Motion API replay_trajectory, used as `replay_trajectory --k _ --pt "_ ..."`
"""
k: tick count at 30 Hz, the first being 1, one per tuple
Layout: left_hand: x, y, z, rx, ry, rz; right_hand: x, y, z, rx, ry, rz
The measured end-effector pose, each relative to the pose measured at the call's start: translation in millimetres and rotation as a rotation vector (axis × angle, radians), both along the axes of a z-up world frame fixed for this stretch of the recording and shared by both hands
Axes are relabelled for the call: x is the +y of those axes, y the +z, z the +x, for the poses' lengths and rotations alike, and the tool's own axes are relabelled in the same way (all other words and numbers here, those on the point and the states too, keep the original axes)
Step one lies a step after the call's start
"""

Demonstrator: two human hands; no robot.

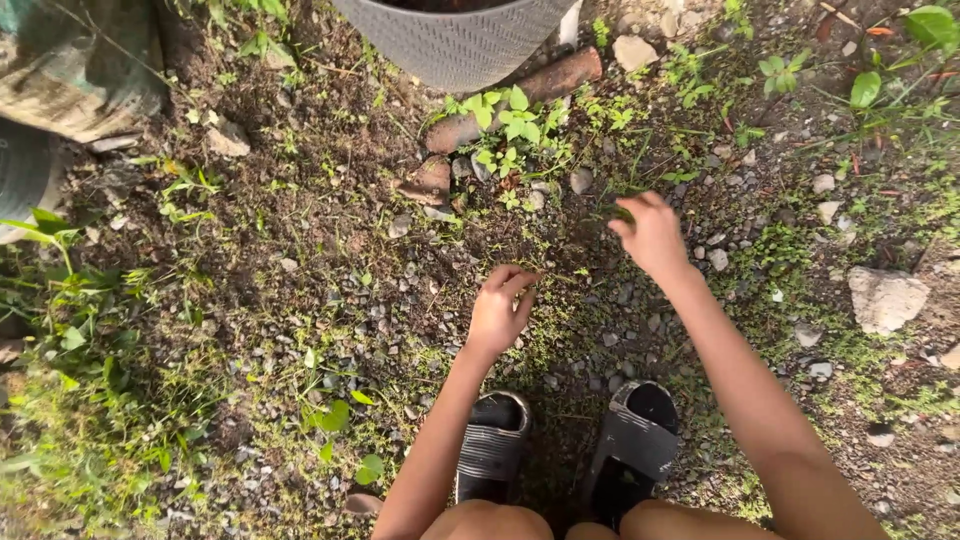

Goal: Manually pulling small weeds and grass from the soil by hand in an outdoor area.

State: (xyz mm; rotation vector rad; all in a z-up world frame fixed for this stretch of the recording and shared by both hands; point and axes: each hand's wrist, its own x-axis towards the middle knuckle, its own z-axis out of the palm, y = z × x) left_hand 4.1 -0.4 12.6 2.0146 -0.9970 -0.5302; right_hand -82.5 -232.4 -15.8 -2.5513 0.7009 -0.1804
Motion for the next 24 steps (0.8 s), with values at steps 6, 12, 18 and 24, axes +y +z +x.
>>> replay_trajectory --k 6,12,18,24 --pt "-4.3 0.0 -6.4 0.016 -0.060 -0.012 20.2 -17.6 27.2 -0.077 0.105 0.059" --pt "-0.1 19.8 0.2 0.057 -0.028 0.005 6.9 3.9 25.4 -0.340 -0.105 0.124" --pt "-2.4 7.2 3.9 0.047 -0.014 -0.007 -4.9 16.4 43.6 -0.205 0.025 0.223" --pt "-6.1 22.7 1.0 0.068 -0.039 -0.010 42.5 -18.0 66.3 -0.060 -0.024 0.233"
